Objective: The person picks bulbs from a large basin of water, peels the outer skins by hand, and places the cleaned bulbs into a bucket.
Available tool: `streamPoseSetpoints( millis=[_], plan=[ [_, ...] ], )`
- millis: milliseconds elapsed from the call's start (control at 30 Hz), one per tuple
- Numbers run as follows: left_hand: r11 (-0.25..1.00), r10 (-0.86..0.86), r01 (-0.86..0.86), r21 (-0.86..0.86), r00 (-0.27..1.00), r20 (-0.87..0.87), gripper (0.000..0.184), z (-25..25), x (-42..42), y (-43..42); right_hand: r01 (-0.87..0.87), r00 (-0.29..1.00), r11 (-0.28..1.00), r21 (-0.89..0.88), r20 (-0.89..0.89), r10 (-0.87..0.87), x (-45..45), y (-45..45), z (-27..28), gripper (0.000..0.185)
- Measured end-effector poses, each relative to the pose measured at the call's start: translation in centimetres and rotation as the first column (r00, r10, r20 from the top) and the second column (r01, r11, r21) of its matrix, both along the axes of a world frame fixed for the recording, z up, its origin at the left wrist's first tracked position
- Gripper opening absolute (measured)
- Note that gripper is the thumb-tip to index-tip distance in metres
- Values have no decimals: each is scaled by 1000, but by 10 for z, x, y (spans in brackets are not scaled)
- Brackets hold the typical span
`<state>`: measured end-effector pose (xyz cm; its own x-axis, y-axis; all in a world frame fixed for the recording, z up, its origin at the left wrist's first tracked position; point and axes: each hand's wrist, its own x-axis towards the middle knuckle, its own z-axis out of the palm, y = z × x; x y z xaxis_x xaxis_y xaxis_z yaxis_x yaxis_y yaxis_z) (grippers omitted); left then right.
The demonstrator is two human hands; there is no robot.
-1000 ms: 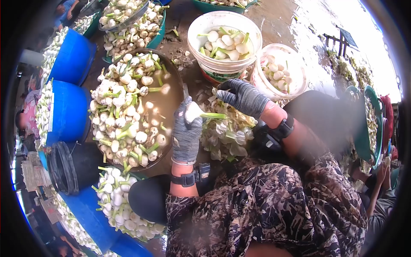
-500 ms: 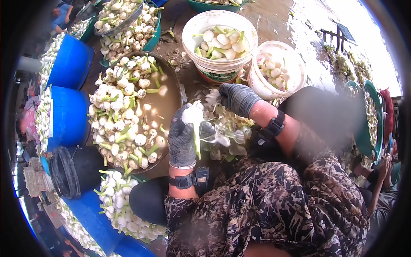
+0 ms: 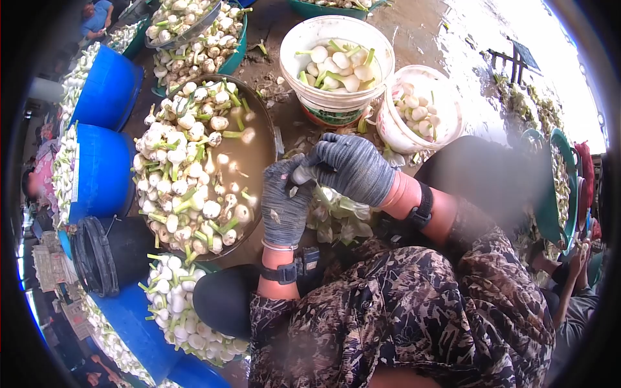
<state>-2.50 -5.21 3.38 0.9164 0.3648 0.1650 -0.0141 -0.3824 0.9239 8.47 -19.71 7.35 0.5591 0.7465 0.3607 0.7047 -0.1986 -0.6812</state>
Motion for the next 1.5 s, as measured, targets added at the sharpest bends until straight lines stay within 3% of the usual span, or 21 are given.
streamPoseSetpoints(
  millis=[100, 200, 300, 367, 400, 467, 500, 533, 600, 667, 733, 867, 933, 967, 1000, 1067, 1100, 1200, 1333, 1367, 1500],
  plan=[
    [988, -138, 140, 64, 990, -30, 38, 6, 0, 0, 81, 996, 996, 39, -52, -79, 5, 1, -11, 13],
    [991, -83, 82, -110, 997, -7, 39, -4, -2, -3, 217, 974, 975, -46, 77, -213, 22, -5, -27, 11],
    [829, -43, 106, -550, 991, 125, 42, -7, 2, 0, 294, 954, 941, -171, 121, -276, 32, -14, -47, 13],
    [781, 26, 70, -620, 989, 144, 42, -15, 4, 2, 215, 949, 942, -258, -172, -264, 32, -16, -54, 21],
    [724, 91, 41, -689, 984, 154, 42, -15, 6, 2, 212, 950, 943, -257, -171, -260, 27, -13, -52, 21],
    [707, 96, 63, -704, 978, 184, 42, -15, 8, 2, 33, 655, 995, 92, -754, 48, 10, -8, -39, 35],
    [778, 96, 37, -627, 980, 176, 41, -16, 9, 0, -69, 621, 987, 146, -768, 157, 4, -5, -31, 44],
    [841, 95, 12, -542, 981, 169, 40, -18, 10, -2, -138, 667, 979, 148, -717, 203, -2, 0, -43, 36],
    [840, 141, -61, -540, 984, 107, 39, -21, 12, 0, -208, 789, 963, -168, -611, 64, -14, 5, -39, 27],
    [797, 384, -300, -525, 922, 57, 37, -24, 14, 12, -230, 842, 948, -222, -534, 79, -21, 0, -48, 27],
    [657, 553, -398, -641, 832, 51, 32, -26, 12, 36, -418, 908, 625, -659, -327, 262, -20, -8, -54, 35],
    [703, 577, -473, -531, 816, 37, 30, -29, 9, 46, -266, 948, 518, -813, -124, 292, -4, -21, -72, 43],
    [795, 506, -439, -420, 861, 58, 33, -25, 10, 32, 16, 988, 858, -514, -123, -92, 1, -13, -51, 51],
    [829, 456, -387, -404, 886, 87, 34, -21, 11, 19, -39, 870, 968, -247, -484, -88, 6, -8, -55, 53],
    [859, 408, -337, -385, 905, 117, 35, -18, 12, 7, -47, 871, 967, -249, -484, -82, 10, -7, -53, 53],
    [783, 267, -139, -606, 955, 126, 38, -17, 14, -15, -341, 484, 940, -9, -859, 167, 14, 0, -42, 49],
    [836, 191, -120, -535, 978, 81, 41, -18, 13, -18, -420, 519, 871, -255, -855, 0, 10, 4, -8, 44],
    [953, 255, -250, -172, 967, 7, 44, -29, 12, -16, -75, 313, 984, -164, -940, -133, 1, -11, -25, 40],
    [819, 377, -369, -440, 923, -74, 35, -43, 4, -4, 656, 259, 737, 161, -966, -19, 46, -46, -57, 33],
    [798, 392, -376, -471, 917, -69, 34, -44, 3, -4, 714, 232, 646, 271, -962, 147, 61, -51, -68, 33],
    [628, 398, -329, -705, 915, -71, 31, -21, -7, -8, 593, 196, 783, 189, -977, 87, 60, 7, -38, 33]
  ],
)
